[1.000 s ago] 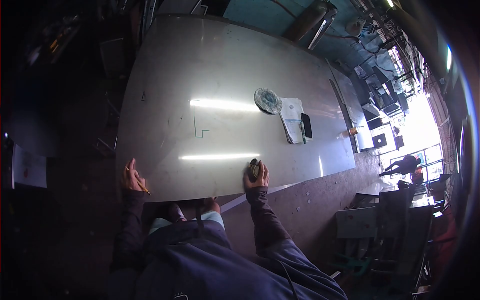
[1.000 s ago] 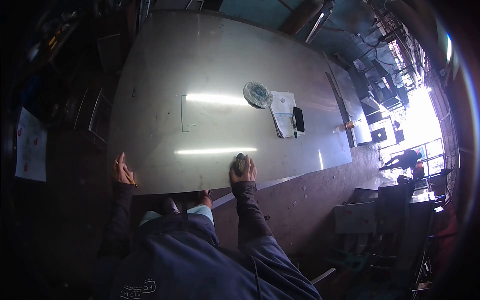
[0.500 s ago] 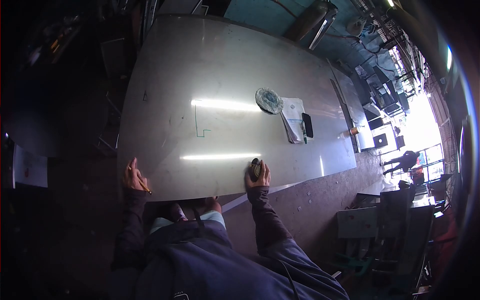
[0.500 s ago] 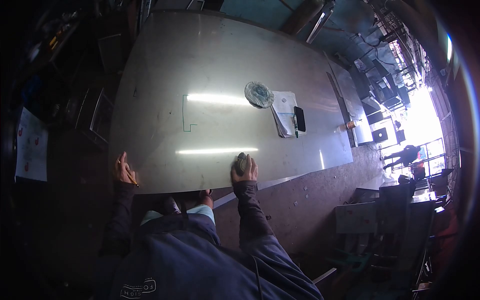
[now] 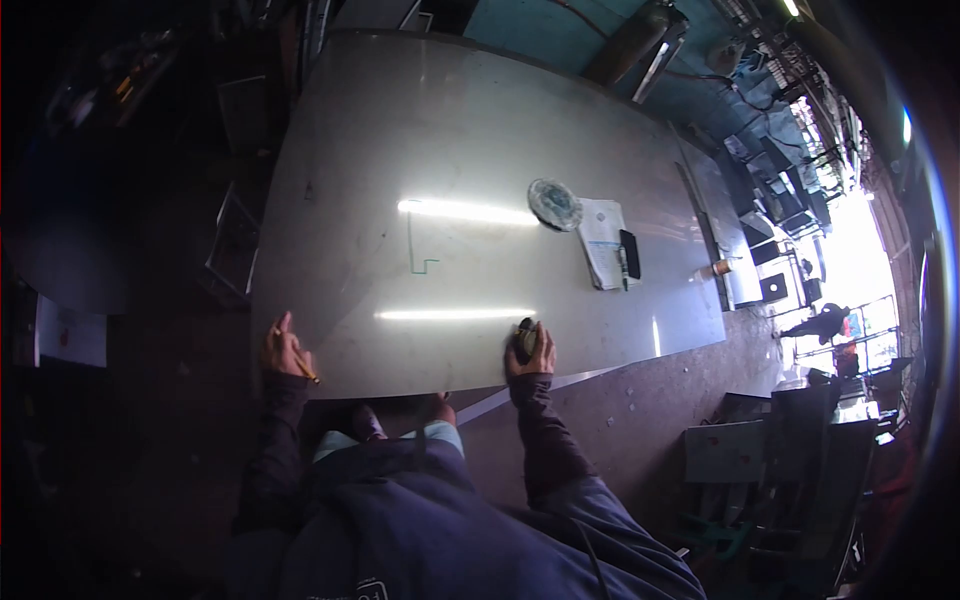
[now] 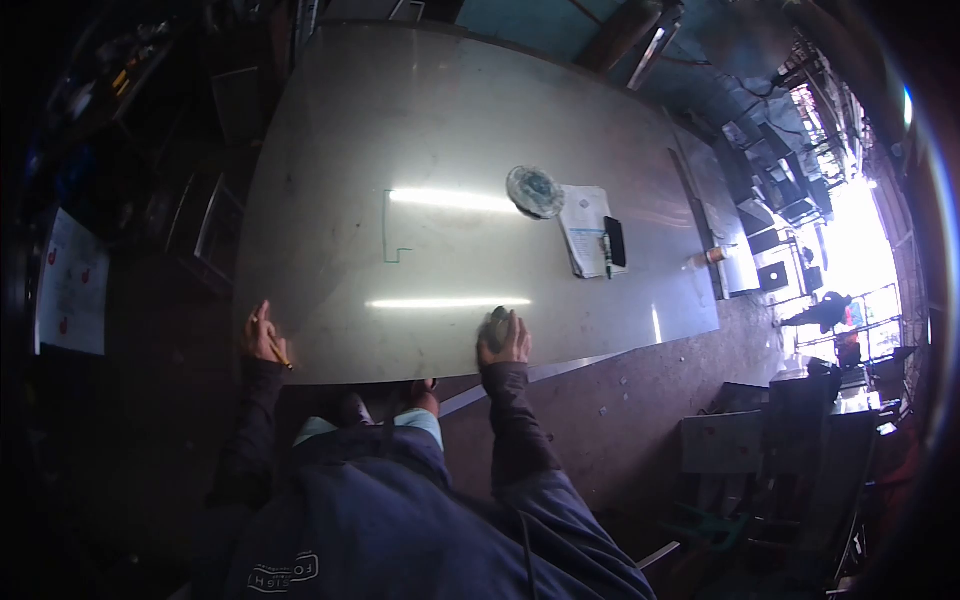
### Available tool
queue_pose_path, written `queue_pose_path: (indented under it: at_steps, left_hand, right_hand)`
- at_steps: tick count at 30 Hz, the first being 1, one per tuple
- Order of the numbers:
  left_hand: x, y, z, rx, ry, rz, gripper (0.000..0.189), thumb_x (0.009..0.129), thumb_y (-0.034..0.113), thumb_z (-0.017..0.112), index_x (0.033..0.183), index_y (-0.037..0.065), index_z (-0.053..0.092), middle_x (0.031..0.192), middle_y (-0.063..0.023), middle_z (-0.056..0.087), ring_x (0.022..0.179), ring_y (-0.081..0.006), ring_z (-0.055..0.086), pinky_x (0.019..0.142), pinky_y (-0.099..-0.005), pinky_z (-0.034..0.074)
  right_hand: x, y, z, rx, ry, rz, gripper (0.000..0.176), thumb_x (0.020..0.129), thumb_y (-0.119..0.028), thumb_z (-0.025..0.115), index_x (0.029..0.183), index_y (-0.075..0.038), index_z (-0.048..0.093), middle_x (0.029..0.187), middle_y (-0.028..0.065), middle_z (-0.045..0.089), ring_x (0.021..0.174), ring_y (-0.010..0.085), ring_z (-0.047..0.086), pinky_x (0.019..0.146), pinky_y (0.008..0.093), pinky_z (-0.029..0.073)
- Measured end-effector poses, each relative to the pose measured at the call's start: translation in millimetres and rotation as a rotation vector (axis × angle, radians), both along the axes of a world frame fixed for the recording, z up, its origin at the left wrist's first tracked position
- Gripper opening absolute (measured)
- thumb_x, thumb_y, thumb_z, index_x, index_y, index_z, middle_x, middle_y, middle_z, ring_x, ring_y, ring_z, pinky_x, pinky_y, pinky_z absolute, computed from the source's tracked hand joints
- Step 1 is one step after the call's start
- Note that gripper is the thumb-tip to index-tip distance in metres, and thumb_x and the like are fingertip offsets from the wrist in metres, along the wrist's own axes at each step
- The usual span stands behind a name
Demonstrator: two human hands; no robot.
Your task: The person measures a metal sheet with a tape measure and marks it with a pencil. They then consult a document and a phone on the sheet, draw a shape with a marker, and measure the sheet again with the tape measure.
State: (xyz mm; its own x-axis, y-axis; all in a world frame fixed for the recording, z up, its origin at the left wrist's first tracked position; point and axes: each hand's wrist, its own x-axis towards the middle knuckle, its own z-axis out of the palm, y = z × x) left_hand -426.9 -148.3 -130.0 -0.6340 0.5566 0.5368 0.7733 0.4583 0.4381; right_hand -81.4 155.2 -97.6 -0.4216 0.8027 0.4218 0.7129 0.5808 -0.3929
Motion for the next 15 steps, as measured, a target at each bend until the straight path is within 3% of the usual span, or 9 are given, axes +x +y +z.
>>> queue_pose_path:
  at_steps: [1,3,5,7,9,15]
  left_hand:
    - [-2,-4,-7,0.009,0.009,0.013,0.047,0.065,-0.001,0.057,0.112,0.003,0.055,0.118,-0.0164,0.060,0.111,-0.0351,0.055,0.089,-0.0442,0.045]
    - [10,2,2,0.099,-0.366,0.025,0.034,0.070,0.001,0.061,0.104,0.004,0.056,0.110,-0.0153,0.062,0.104,-0.0333,0.059,0.085,-0.0418,0.048]
    - [24,16,-16,0.298,-0.469,-0.150,0.028,0.078,0.005,0.065,0.105,0.005,0.058,0.102,-0.0121,0.063,0.095,-0.0270,0.064,0.082,-0.0380,0.051]
    - [58,26,16,0.139,-0.948,-0.266,0.027,0.086,0.006,0.065,0.111,0.005,0.056,0.105,-0.0080,0.063,0.101,-0.0169,0.061,0.090,-0.0315,0.049]
    - [83,38,16,0.231,-1.114,-0.523,0.028,0.086,0.006,0.068,0.111,0.004,0.056,0.105,-0.0073,0.063,0.100,-0.0155,0.062,0.088,-0.0302,0.050]
    - [106,35,32,0.107,-1.264,-0.558,0.039,0.079,0.015,0.080,0.108,0.003,0.056,0.101,-0.0054,0.063,0.091,-0.0138,0.063,0.084,-0.0280,0.051]
  right_hand:
    - [-4,-3,6,0.002,0.014,0.001,0.074,0.072,-0.028,0.073,0.136,-0.007,0.042,0.125,0.0212,0.050,0.115,0.0404,0.048,0.099,0.0484,0.040]
    - [-10,-6,12,-0.074,-0.001,0.174,0.071,0.073,-0.027,0.073,0.134,-0.005,0.045,0.121,0.0202,0.052,0.113,0.0397,0.049,0.097,0.0481,0.041]
    - [-22,-20,18,-0.156,0.014,0.433,0.069,0.067,-0.022,0.076,0.128,-0.003,0.050,0.116,0.0192,0.056,0.110,0.0389,0.051,0.096,0.0468,0.042]
    - [-39,-45,14,-0.275,0.057,0.624,0.071,0.063,-0.022,0.077,0.127,-0.001,0.051,0.114,0.0193,0.057,0.109,0.0385,0.052,0.095,0.0451,0.043]
    - [-58,-77,28,-0.309,0.037,0.770,0.073,0.063,-0.021,0.076,0.128,-0.001,0.051,0.116,0.0198,0.057,0.111,0.0375,0.052,0.095,0.0438,0.045]
    - [-84,-129,47,-0.447,0.021,0.918,0.077,0.065,-0.022,0.076,0.133,-0.001,0.046,0.119,0.0210,0.054,0.111,0.0380,0.052,0.094,0.0442,0.046]
